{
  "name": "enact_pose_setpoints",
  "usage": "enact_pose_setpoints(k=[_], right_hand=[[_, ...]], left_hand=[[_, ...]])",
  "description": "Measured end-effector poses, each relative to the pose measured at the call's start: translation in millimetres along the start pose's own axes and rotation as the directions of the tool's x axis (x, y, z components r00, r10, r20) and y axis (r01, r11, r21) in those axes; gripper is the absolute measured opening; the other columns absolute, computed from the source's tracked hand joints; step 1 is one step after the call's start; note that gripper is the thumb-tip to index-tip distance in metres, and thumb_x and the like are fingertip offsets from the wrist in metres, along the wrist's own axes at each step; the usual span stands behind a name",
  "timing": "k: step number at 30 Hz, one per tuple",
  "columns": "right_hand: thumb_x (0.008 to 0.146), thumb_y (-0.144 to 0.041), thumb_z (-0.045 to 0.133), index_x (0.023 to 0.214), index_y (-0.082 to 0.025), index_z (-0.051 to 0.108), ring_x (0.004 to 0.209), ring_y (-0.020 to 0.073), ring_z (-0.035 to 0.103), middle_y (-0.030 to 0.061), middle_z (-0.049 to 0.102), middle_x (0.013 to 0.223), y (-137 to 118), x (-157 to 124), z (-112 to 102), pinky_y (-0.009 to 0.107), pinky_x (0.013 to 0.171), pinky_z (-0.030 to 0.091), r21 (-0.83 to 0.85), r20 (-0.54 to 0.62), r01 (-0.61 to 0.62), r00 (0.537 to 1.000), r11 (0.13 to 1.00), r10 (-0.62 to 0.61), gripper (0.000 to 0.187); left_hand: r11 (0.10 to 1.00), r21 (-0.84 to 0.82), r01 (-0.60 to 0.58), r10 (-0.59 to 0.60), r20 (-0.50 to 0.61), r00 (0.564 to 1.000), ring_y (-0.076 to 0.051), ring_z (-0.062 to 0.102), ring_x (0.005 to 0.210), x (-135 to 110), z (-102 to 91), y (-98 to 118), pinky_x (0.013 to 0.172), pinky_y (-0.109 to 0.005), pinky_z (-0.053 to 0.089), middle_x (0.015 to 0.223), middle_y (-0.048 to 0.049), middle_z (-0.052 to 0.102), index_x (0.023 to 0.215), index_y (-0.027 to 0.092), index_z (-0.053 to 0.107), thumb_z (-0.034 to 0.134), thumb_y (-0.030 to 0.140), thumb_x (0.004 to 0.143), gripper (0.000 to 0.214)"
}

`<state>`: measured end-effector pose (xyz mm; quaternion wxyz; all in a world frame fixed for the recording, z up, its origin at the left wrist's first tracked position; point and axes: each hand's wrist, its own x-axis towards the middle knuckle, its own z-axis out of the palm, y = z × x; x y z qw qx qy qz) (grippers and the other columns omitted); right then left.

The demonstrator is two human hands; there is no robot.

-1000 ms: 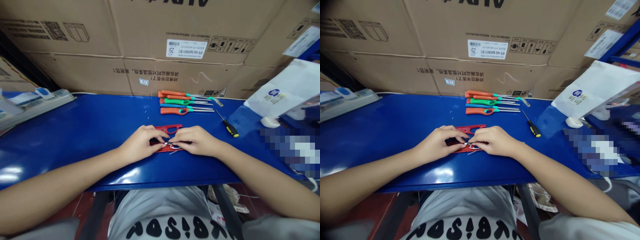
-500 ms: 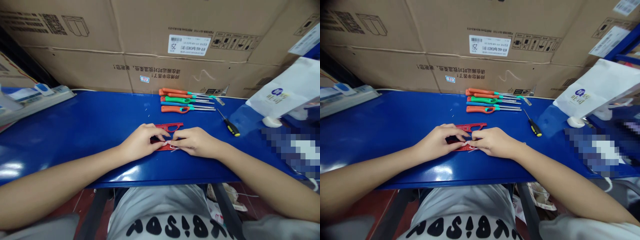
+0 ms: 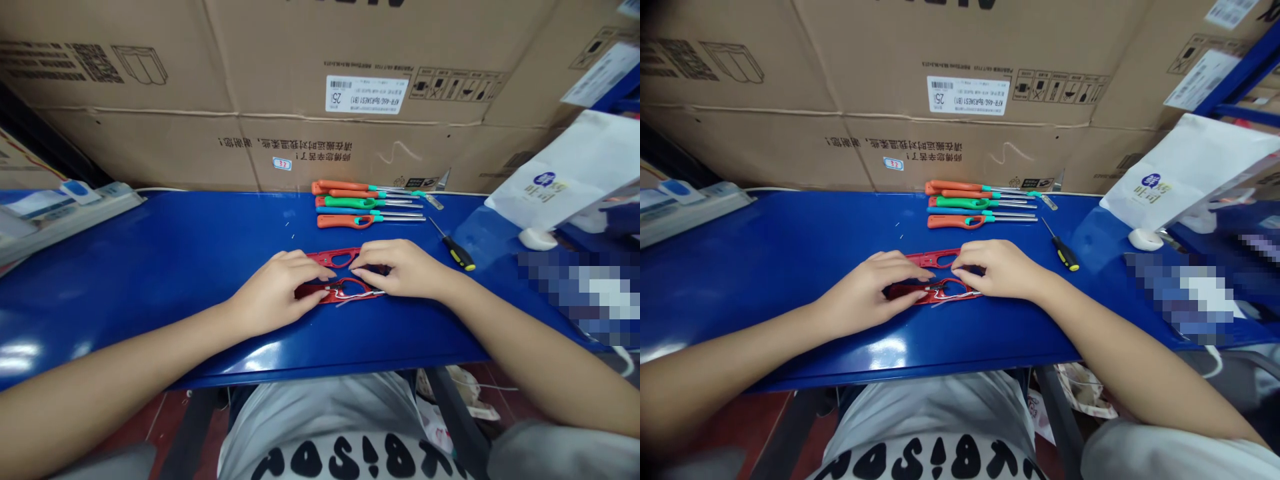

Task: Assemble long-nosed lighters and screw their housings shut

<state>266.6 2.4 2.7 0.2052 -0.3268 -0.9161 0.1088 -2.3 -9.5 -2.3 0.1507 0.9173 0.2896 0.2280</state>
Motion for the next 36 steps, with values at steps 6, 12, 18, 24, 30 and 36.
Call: enact_pose_setpoints(k=[6,12,18,24,30,36], right_hand=[[0.091,-0.017,0.056,0.114,-0.022,0.071,0.083,0.0168,0.065,0.006,0.071,0.105,10,-1,-9,0.027,0.069,0.045,-0.211,-0.046,-0.12,0.993,0.97,0.113,0.028],[0.08,-0.014,0.055,0.115,-0.019,0.072,0.078,0.0206,0.061,0.0071,0.067,0.093,48,-5,-20,0.031,0.069,0.047,-0.203,-0.261,-0.327,0.926,0.923,0.271,0.04],[0.081,-0.015,0.051,0.122,-0.014,0.068,0.097,0.0274,0.062,0.0154,0.063,0.113,115,-14,-38,0.041,0.093,0.051,-0.193,-0.458,-0.668,0.709,0.719,0.536,0.045],[0.082,-0.012,0.051,0.13,-0.017,0.067,0.117,0.0347,0.054,0.0173,0.061,0.129,162,-12,-62,0.049,0.101,0.045,-0.271,-0.406,-0.773,0.632,0.574,0.66,0.05],[0.084,-0.013,0.055,0.118,-0.022,0.072,0.113,0.0347,0.056,0.0156,0.066,0.125,187,-4,-67,0.05,0.097,0.044,-0.348,-0.284,-0.784,0.611,0.514,0.739,0.039],[0.085,-0.012,0.054,0.105,-0.018,0.069,0.112,0.0312,0.058,0.016,0.069,0.118,191,-3,-64,0.047,0.097,0.04,-0.337,-0.317,-0.771,0.634,0.541,0.706,0.026]], left_hand=[[0.994,-0.04,-0.097,0.099,0.033,0.995,-0.021,0.065,0.103,-1,0.3,5,0.093,-0.035,0.05,0.115,-0.0054,0.074,0.126,0.021,0.065,0.054,0.018,0.099,0.029],[0.992,-0.008,-0.124,0.124,0.123,0.985,-0.023,0.063,0.11,0,-1.0,3,0.1,-0.04,0.047,0.122,-0.0071,0.071,0.129,0.023,0.063,0.052,0.024,0.1,0.031],[0.991,-0.004,-0.136,0.136,0.131,0.982,-0.024,0.063,0.111,0,-0.2,1,0.101,-0.04,0.047,0.121,-0.0069,0.071,0.128,0.023,0.063,0.055,0.024,0.099,0.03],[0.991,-0.043,-0.123,0.128,0.131,0.983,-0.022,0.064,0.11,-1,1.3,1,0.099,-0.038,0.049,0.122,-0.0068,0.071,0.128,0.022,0.062,0.052,0.023,0.1,0.03],[0.991,-0.058,-0.121,0.128,0.148,0.981,-0.023,0.063,0.113,-1,0.0,1,0.101,-0.04,0.049,0.124,-0.0064,0.07,0.13,0.024,0.061,0.052,0.02,0.1,0.032],[0.99,-0.094,-0.109,0.12,0.127,0.985,-0.022,0.059,0.121,-2,2.6,-2,0.105,-0.037,0.049,0.129,-0.0073,0.066,0.131,0.023,0.06,0.051,0.02,0.1,0.032]])
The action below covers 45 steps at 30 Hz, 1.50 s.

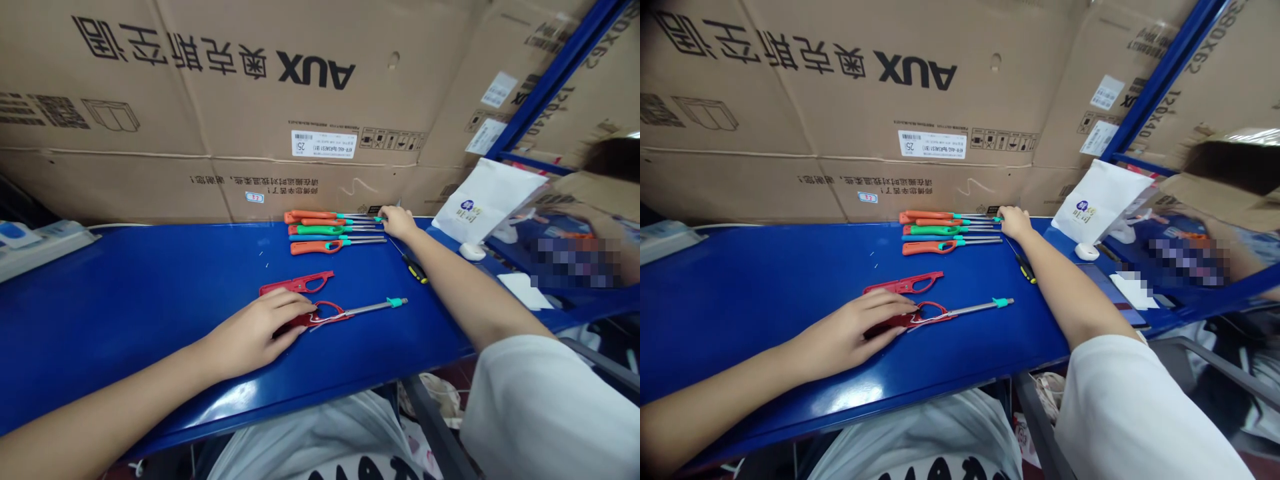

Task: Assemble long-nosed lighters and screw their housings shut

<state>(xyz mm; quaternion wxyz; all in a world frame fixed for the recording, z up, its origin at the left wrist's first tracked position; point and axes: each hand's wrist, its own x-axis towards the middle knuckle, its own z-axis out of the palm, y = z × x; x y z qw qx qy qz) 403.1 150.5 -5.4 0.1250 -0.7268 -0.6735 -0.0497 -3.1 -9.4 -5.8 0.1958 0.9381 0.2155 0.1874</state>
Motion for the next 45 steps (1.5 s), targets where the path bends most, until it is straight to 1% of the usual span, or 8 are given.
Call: enact_pose_setpoints(k=[10,15,18,21,33,35,39,45], right_hand=[[0.089,-0.011,0.044,0.112,-0.015,0.055,0.096,0.0213,0.061,0.0135,0.065,0.11,-38,-20,-29,0.036,0.088,0.048,0.37,-0.265,0.079,0.964,0.926,0.024,0.026],[0.082,-0.017,0.066,0.098,-0.017,0.066,0.067,0.0138,0.063,0.0035,0.07,0.081,-91,-67,-32,0.024,0.06,0.051,0.6,0.021,0.13,0.984,0.789,-0.178,0.016],[0.08,-0.014,0.068,0.097,-0.017,0.07,0.059,0.0128,0.061,0.0026,0.071,0.073,-106,-95,-29,0.022,0.05,0.048,0.696,0.32,-0.019,0.903,0.717,-0.286,0.018],[0.082,-0.009,0.062,0.091,-0.014,0.072,0.055,0.0107,0.058,0.0039,0.072,0.072,-106,-104,-23,0.021,0.048,0.045,0.677,0.415,-0.097,0.869,0.73,-0.269,0.014],[0.09,-0.014,0.055,0.096,-0.016,0.066,0.069,0.0146,0.056,0.0034,0.066,0.082,-98,-109,-17,0.026,0.066,0.042,0.547,0.156,0.14,0.952,0.826,-0.265,0.012],[0.09,-0.024,0.062,0.098,-0.018,0.065,0.078,0.0149,0.056,0.0037,0.066,0.093,-95,-111,-28,0.026,0.072,0.042,0.551,0.139,0.25,0.913,0.796,-0.383,0.01],[0.081,-0.041,0.077,0.098,-0.018,0.065,0.075,0.0137,0.052,0.0032,0.062,0.097,-90,-116,-43,0.025,0.068,0.043,0.551,0.226,0.46,0.721,0.696,-0.655,0.032],[0.097,-0.033,0.057,0.099,-0.017,0.067,0.082,0.0167,0.059,0.0065,0.067,0.098,-94,-118,-40,0.028,0.076,0.045,0.503,0.205,0.487,0.736,0.714,-0.645,0.019]], left_hand=[[0.999,-0.005,0.044,-0.044,-0.01,0.999,-0.022,0.059,0.122,-1,3.7,-3,0.104,-0.037,0.05,0.127,-0.0061,0.067,0.129,0.023,0.061,0.053,0.023,0.1,0.03],[0.998,-0.001,0.067,-0.067,-0.021,0.998,-0.023,0.059,0.121,1,4.6,-5,0.103,-0.038,0.051,0.125,-0.0072,0.069,0.125,0.022,0.064,0.054,0.024,0.099,0.029],[0.998,0.0,0.061,-0.061,-0.028,0.998,-0.023,0.06,0.119,2,3.3,-4,0.103,-0.038,0.051,0.123,-0.0069,0.069,0.124,0.021,0.064,0.054,0.022,0.098,0.027],[0.999,0.007,0.047,-0.047,-0.029,0.998,-0.022,0.06,0.119,1,2.1,-3,0.102,-0.038,0.051,0.121,-0.0061,0.07,0.124,0.021,0.064,0.054,0.021,0.098,0.027],[0.999,0.028,0.017,-0.017,-0.025,1.0,-0.023,0.061,0.116,2,0.6,-3,0.1,-0.037,0.053,0.119,-0.0073,0.07,0.125,0.021,0.064,0.054,0.021,0.099,0.028],[0.999,0.03,0.019,-0.018,-0.027,0.999,-0.023,0.061,0.117,1,0.7,-4,0.101,-0.038,0.052,0.12,-0.0071,0.07,0.125,0.021,0.064,0.054,0.022,0.099,0.029],[0.999,0.035,0.025,-0.025,-0.024,0.999,-0.022,0.06,0.119,-1,1.2,-5,0.103,-0.037,0.051,0.123,-0.0061,0.07,0.127,0.023,0.063,0.053,0.022,0.099,0.029],[0.999,0.034,0.035,-0.034,-0.013,0.999,-0.023,0.06,0.12,-1,0.8,-4,0.103,-0.037,0.051,0.124,-0.0065,0.07,0.127,0.023,0.064,0.053,0.025,0.1,0.029]])
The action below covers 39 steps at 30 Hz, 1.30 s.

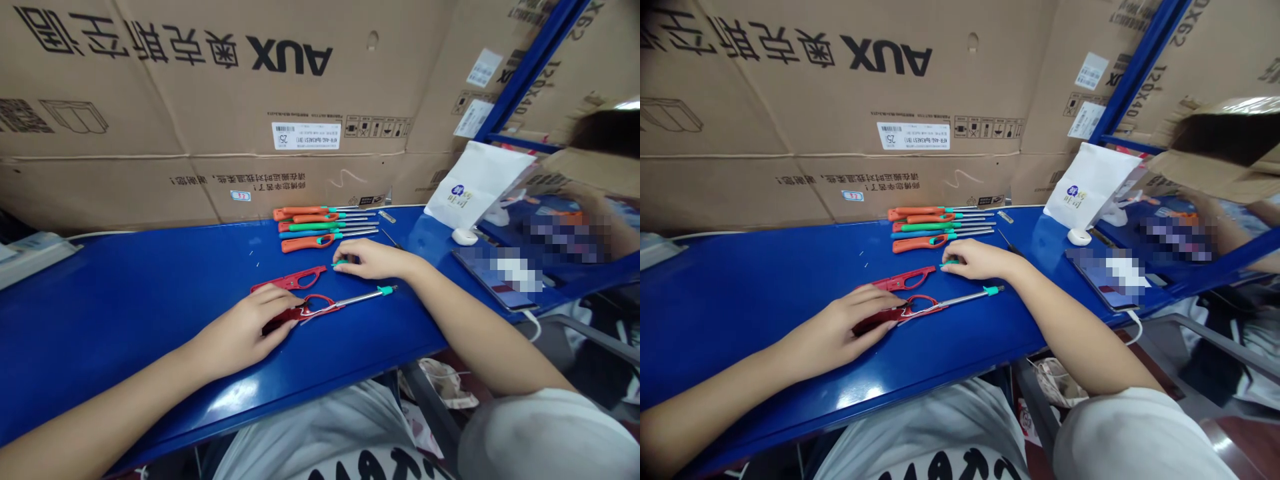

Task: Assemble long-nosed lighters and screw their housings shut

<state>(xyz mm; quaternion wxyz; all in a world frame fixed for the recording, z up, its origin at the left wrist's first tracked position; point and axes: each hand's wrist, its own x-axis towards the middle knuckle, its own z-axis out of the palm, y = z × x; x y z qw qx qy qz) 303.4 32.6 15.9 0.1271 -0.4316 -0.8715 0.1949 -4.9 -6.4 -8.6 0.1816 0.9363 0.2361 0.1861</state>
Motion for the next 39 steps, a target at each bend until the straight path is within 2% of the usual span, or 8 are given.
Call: enact_pose_setpoints(k=[4,8,15,19,26,33,36,39], right_hand=[[0.102,-0.026,0.043,0.101,-0.016,0.065,0.084,0.0171,0.061,0.0074,0.069,0.095,-2,3,4,0.029,0.081,0.044,0.005,-0.118,-0.045,0.992,0.999,0.045,0.025],[0.098,-0.022,0.051,0.112,-0.017,0.058,0.069,0.0145,0.057,0.0003,0.064,0.078,1,6,11,0.025,0.068,0.041,0.053,-0.18,-0.129,0.974,0.99,0.136,0.016],[0.099,-0.03,0.049,0.092,-0.017,0.059,0.075,0.0155,0.055,0.0049,0.065,0.088,1,2,5,0.026,0.068,0.04,-0.014,-0.094,-0.139,0.986,0.99,0.138,0.017],[0.089,-0.041,0.067,0.096,-0.017,0.063,0.071,0.0147,0.055,0.0036,0.064,0.085,0,-4,-5,0.025,0.064,0.041,-0.017,0.006,-0.134,0.991,0.991,0.134,0.025],[0.086,-0.023,0.064,0.09,-0.017,0.065,0.064,0.012,0.054,0.001,0.065,0.077,3,-2,-3,0.023,0.06,0.04,0.04,0.055,-0.185,0.982,0.982,0.182,0.008],[0.084,-0.022,0.067,0.113,-0.018,0.062,0.082,0.0168,0.055,0.0075,0.062,0.108,-3,-5,0,0.028,0.074,0.045,-0.09,-0.071,0.003,0.997,0.996,-0.009,0.03],[0.089,-0.034,0.067,0.106,-0.019,0.063,0.087,0.0181,0.056,0.0078,0.061,0.108,-7,1,10,0.029,0.077,0.045,-0.075,-0.101,0.019,0.995,0.997,-0.026,0.024],[0.09,-0.024,0.065,0.095,-0.018,0.062,0.082,0.0164,0.055,0.0058,0.063,0.097,-8,7,19,0.027,0.073,0.042,-0.056,-0.097,0.005,0.995,0.998,-0.011,0.008]], left_hand=[[1.0,0.005,-0.011,0.011,-0.009,1.0,-0.023,0.061,0.119,2,-0.8,-1,0.102,-0.037,0.052,0.122,-0.0069,0.07,0.126,0.023,0.065,0.053,0.026,0.099,0.029],[1.0,0.015,-0.011,0.011,-0.006,1.0,-0.024,0.062,0.118,3,-1.2,-1,0.1,-0.037,0.053,0.122,-0.0079,0.07,0.125,0.022,0.065,0.053,0.027,0.099,0.029],[1.0,0.019,-0.023,0.023,-0.006,1.0,-0.024,0.061,0.118,3,-1.3,0,0.103,-0.038,0.052,0.122,-0.0072,0.07,0.125,0.022,0.065,0.053,0.027,0.1,0.029],[1.0,0.006,-0.02,0.02,-0.007,1.0,-0.024,0.061,0.117,3,-1.5,1,0.102,-0.038,0.052,0.121,-0.0074,0.071,0.125,0.022,0.066,0.051,0.026,0.1,0.029],[1.0,-0.001,-0.022,0.022,0.0,1.0,-0.023,0.06,0.117,2,-1.3,0,0.101,-0.036,0.052,0.121,-0.0068,0.07,0.126,0.023,0.065,0.052,0.024,0.1,0.029],[1.0,0.002,-0.027,0.027,0.003,1.0,-0.023,0.061,0.117,2,-1.6,1,0.1,-0.037,0.052,0.121,-0.0076,0.071,0.126,0.022,0.065,0.051,0.023,0.1,0.03],[1.0,0.009,-0.028,0.028,-0.007,1.0,-0.024,0.062,0.115,3,-1.8,1,0.101,-0.038,0.053,0.119,-0.0082,0.071,0.125,0.022,0.066,0.051,0.024,0.1,0.03],[1.0,0.007,-0.024,0.024,-0.01,1.0,-0.024,0.063,0.115,3,-1.8,1,0.1,-0.038,0.053,0.118,-0.0081,0.072,0.123,0.022,0.067,0.051,0.025,0.099,0.029]])
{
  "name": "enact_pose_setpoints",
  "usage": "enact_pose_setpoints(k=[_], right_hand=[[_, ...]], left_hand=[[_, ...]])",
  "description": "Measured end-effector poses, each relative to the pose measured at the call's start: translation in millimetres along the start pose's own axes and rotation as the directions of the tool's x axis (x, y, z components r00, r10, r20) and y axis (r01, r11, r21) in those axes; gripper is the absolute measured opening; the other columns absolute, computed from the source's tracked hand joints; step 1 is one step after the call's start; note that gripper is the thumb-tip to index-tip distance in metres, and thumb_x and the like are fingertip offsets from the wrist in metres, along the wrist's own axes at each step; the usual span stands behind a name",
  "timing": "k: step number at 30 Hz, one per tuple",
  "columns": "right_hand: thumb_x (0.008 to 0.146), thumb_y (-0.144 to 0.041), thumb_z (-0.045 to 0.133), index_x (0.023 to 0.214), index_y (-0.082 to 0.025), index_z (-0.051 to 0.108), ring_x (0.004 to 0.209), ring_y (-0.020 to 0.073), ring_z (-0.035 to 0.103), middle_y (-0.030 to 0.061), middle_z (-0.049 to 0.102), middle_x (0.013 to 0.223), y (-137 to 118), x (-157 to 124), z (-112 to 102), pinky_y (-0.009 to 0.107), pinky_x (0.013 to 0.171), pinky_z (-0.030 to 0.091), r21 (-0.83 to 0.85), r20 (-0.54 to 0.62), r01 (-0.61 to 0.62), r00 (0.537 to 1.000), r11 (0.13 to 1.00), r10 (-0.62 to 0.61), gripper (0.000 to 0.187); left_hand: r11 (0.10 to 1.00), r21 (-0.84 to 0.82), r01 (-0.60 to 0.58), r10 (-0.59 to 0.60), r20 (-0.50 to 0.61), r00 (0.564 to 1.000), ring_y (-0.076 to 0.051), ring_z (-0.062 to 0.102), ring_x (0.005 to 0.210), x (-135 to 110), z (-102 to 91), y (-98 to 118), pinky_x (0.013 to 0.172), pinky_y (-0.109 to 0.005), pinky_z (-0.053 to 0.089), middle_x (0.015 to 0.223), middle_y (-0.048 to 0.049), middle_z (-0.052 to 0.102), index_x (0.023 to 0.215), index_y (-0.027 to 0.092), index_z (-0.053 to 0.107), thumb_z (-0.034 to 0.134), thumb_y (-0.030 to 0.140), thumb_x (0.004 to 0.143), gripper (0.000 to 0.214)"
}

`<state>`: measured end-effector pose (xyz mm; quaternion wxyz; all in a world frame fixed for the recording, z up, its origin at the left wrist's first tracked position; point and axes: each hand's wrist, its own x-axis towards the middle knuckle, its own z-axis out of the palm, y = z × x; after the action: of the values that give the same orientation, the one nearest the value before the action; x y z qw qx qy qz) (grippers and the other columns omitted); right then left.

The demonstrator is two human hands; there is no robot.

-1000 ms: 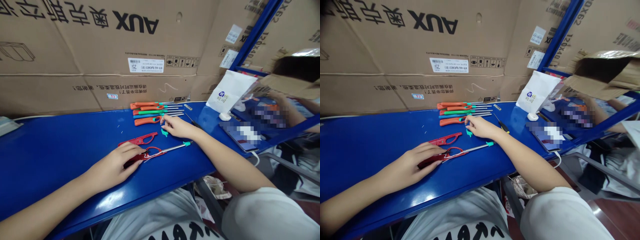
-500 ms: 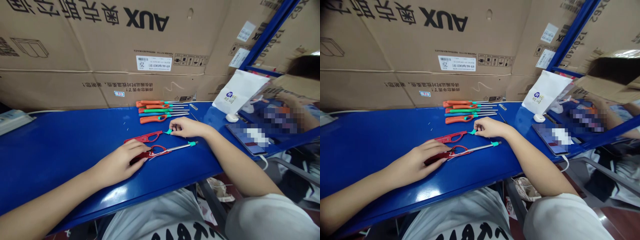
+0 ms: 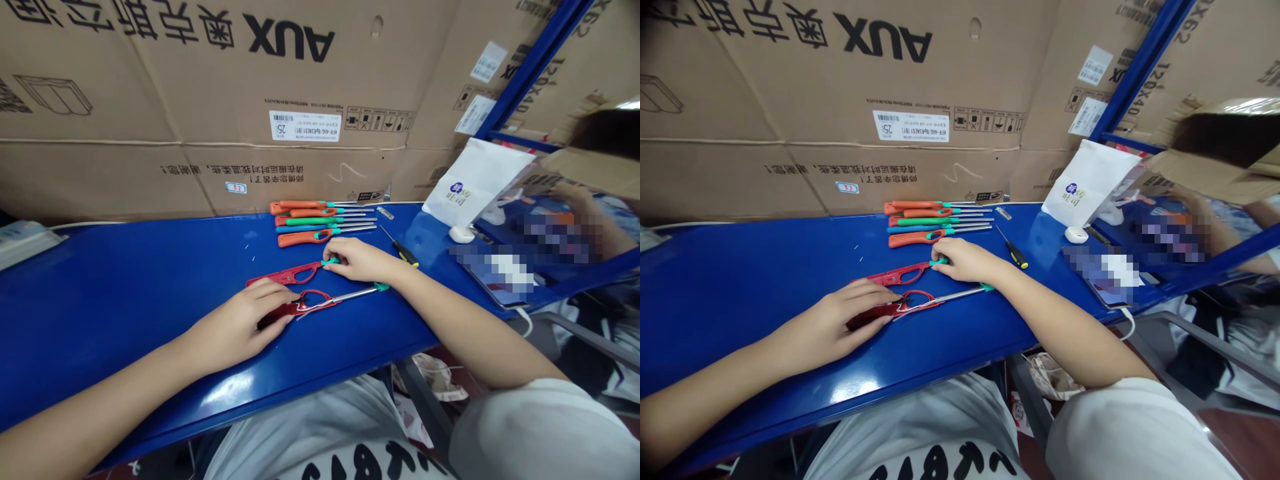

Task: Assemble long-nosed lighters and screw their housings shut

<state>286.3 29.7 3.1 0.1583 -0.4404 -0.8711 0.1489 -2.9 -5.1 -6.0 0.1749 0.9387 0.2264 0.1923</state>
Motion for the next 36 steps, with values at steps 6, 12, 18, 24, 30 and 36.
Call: enact_pose_setpoints(k=[6,12,18,24,30,36], right_hand=[[0.086,-0.014,0.059,0.087,-0.017,0.06,0.073,0.0152,0.054,0.0035,0.062,0.085,3,-1,-5,0.027,0.069,0.04,-0.049,-0.117,-0.078,0.991,0.996,0.071,0.004],[0.091,-0.024,0.061,0.09,-0.019,0.063,0.087,0.0168,0.06,0.0064,0.058,0.104,3,-4,-11,0.031,0.079,0.051,0.145,-0.266,0.006,0.963,0.989,0.033,0.005],[0.09,-0.022,0.064,0.083,-0.02,0.057,0.066,0.0147,0.067,0.001,0.064,0.074,-5,-1,-7,0.027,0.055,0.058,0.506,-0.081,-0.239,0.944,0.829,0.321,0.01],[0.087,-0.015,0.067,0.08,-0.019,0.052,0.069,0.0158,0.071,0.0025,0.069,0.071,1,1,-6,0.025,0.056,0.058,0.543,0.002,-0.365,0.901,0.757,0.433,0.016],[0.081,-0.017,0.072,0.076,-0.017,0.064,0.067,0.0138,0.061,0.0018,0.067,0.073,13,-2,-9,0.025,0.061,0.045,0.14,-0.015,-0.335,0.94,0.932,0.34,0.01],[0.085,-0.031,0.072,0.087,-0.018,0.065,0.071,0.0141,0.056,0.0028,0.068,0.085,7,-6,-12,0.025,0.062,0.036,-0.065,0.002,-0.252,0.968,0.966,0.253,0.015]], left_hand=[[1.0,0.015,0.004,-0.004,0.003,1.0,-0.024,0.062,0.117,0,-0.3,0,0.102,-0.039,0.052,0.121,-0.008,0.071,0.125,0.021,0.066,0.052,0.026,0.1,0.029],[1.0,0.009,0.003,-0.003,-0.003,1.0,-0.024,0.062,0.116,0,-0.3,0,0.101,-0.038,0.052,0.12,-0.0077,0.071,0.123,0.021,0.067,0.052,0.026,0.1,0.028],[1.0,0.012,0.002,-0.002,-0.002,1.0,-0.023,0.061,0.118,0,1.2,-1,0.102,-0.037,0.052,0.121,-0.0072,0.071,0.125,0.021,0.066,0.052,0.027,0.1,0.029],[1.0,0.021,-0.006,0.006,-0.008,1.0,-0.023,0.062,0.118,-1,0.8,-2,0.103,-0.038,0.051,0.122,-0.007,0.07,0.125,0.021,0.065,0.053,0.027,0.1,0.029],[1.0,0.005,-0.019,0.019,0.004,1.0,-0.022,0.062,0.116,1,-0.6,0,0.101,-0.036,0.051,0.121,-0.0063,0.071,0.125,0.022,0.065,0.052,0.024,0.1,0.028],[1.0,0.011,-0.018,0.017,0.005,1.0,-0.021,0.061,0.115,1,-0.3,-1,0.1,-0.034,0.05,0.121,-0.0058,0.07,0.123,0.021,0.065,0.052,0.023,0.1,0.026]])
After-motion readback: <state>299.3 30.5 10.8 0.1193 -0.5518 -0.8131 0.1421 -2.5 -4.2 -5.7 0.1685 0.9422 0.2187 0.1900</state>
